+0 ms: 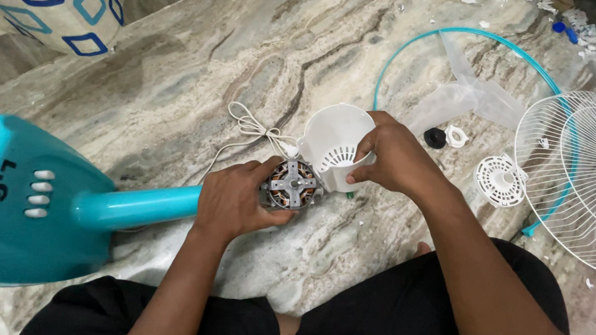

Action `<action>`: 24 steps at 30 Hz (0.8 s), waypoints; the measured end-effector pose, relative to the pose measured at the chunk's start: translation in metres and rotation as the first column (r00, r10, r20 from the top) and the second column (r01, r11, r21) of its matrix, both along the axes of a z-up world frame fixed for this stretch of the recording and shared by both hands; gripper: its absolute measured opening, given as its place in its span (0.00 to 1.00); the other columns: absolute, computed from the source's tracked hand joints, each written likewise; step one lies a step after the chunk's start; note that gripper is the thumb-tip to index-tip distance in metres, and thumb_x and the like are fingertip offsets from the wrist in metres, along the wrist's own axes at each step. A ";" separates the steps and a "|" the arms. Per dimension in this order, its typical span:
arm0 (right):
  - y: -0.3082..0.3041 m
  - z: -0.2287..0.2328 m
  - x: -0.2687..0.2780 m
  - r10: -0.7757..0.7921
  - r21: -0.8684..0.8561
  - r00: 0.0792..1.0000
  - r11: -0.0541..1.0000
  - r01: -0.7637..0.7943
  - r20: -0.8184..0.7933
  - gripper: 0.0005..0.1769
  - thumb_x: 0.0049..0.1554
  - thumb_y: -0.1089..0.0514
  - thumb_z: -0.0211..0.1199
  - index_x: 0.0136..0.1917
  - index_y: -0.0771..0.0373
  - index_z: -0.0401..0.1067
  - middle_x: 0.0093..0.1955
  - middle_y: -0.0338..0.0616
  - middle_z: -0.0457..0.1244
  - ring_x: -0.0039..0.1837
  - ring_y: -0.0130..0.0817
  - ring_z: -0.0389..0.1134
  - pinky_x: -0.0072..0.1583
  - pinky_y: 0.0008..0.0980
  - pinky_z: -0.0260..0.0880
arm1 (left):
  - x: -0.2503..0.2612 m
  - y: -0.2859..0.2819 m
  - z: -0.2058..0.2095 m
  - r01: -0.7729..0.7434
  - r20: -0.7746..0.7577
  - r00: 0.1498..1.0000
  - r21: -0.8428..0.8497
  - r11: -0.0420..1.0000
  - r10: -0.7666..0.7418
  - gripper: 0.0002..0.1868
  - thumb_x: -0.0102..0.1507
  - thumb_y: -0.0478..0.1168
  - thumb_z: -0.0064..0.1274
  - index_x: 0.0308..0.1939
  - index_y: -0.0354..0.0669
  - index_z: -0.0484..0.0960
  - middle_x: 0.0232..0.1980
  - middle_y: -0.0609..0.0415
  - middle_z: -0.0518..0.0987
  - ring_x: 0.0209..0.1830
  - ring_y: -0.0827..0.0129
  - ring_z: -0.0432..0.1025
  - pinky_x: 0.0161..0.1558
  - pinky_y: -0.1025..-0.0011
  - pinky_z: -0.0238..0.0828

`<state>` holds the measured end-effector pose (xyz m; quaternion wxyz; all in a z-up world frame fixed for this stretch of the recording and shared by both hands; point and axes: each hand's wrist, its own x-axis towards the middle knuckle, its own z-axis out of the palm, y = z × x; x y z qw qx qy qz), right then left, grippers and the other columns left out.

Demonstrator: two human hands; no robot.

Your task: The person assembles a small electric fan by attaching the motor housing to the base, inserting the motor, and securing the rear grille with a screwdriver. They handle the motor, housing, and screws while seated on the floor.

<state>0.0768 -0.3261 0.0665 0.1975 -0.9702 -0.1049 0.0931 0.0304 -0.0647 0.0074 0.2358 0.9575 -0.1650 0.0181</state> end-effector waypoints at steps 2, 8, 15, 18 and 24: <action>-0.002 0.002 -0.002 -0.028 0.007 1.000 1.000 0.028 -0.010 0.21 0.31 0.60 0.85 0.38 0.69 0.82 0.73 0.49 0.59 0.67 0.50 0.66 0.64 0.42 0.70 | 0.000 0.004 0.000 -0.027 -0.018 0.999 0.005 1.000 0.027 0.46 0.39 0.66 0.69 0.57 0.51 0.84 0.37 0.52 0.86 0.33 0.59 0.80 0.34 0.59 0.76; -0.004 0.006 -0.002 -0.015 0.077 1.000 0.997 0.016 -0.017 0.18 0.31 0.61 0.85 0.35 0.68 0.82 0.74 0.46 0.59 0.67 0.47 0.67 0.63 0.41 0.72 | -0.003 0.023 0.006 -0.062 0.273 0.956 -0.157 0.986 0.103 0.47 0.37 0.65 0.73 0.55 0.44 0.86 0.38 0.50 0.86 0.29 0.62 0.80 0.27 0.64 0.75; 0.007 0.003 -0.003 0.022 0.244 0.998 0.969 -0.035 0.056 0.23 0.30 0.60 0.84 0.39 0.65 0.80 0.72 0.46 0.61 0.69 0.46 0.66 0.60 0.38 0.77 | -0.008 0.044 0.025 -0.093 0.444 0.872 -0.266 0.960 0.207 0.44 0.41 0.59 0.76 0.56 0.39 0.86 0.33 0.53 0.84 0.28 0.69 0.78 0.29 0.69 0.74; 0.016 -0.002 -0.004 -0.062 0.170 0.993 0.984 0.045 0.097 0.49 0.30 0.57 0.86 0.58 0.66 0.60 0.64 0.49 0.64 0.65 0.48 0.68 0.61 0.44 0.71 | -0.010 0.045 0.030 -0.059 0.481 0.854 -0.287 0.956 0.197 0.44 0.40 0.59 0.76 0.55 0.39 0.85 0.33 0.53 0.83 0.29 0.68 0.77 0.30 0.68 0.74; 0.026 -0.008 -0.008 -0.004 0.175 0.957 0.983 -0.049 0.291 0.74 0.25 0.56 0.88 0.78 0.60 0.49 0.66 0.54 0.59 0.68 0.53 0.61 0.66 0.47 0.64 | -0.009 0.047 0.032 -0.065 0.476 0.856 -0.289 0.955 0.202 0.46 0.40 0.61 0.77 0.55 0.39 0.86 0.33 0.53 0.84 0.27 0.68 0.77 0.27 0.68 0.72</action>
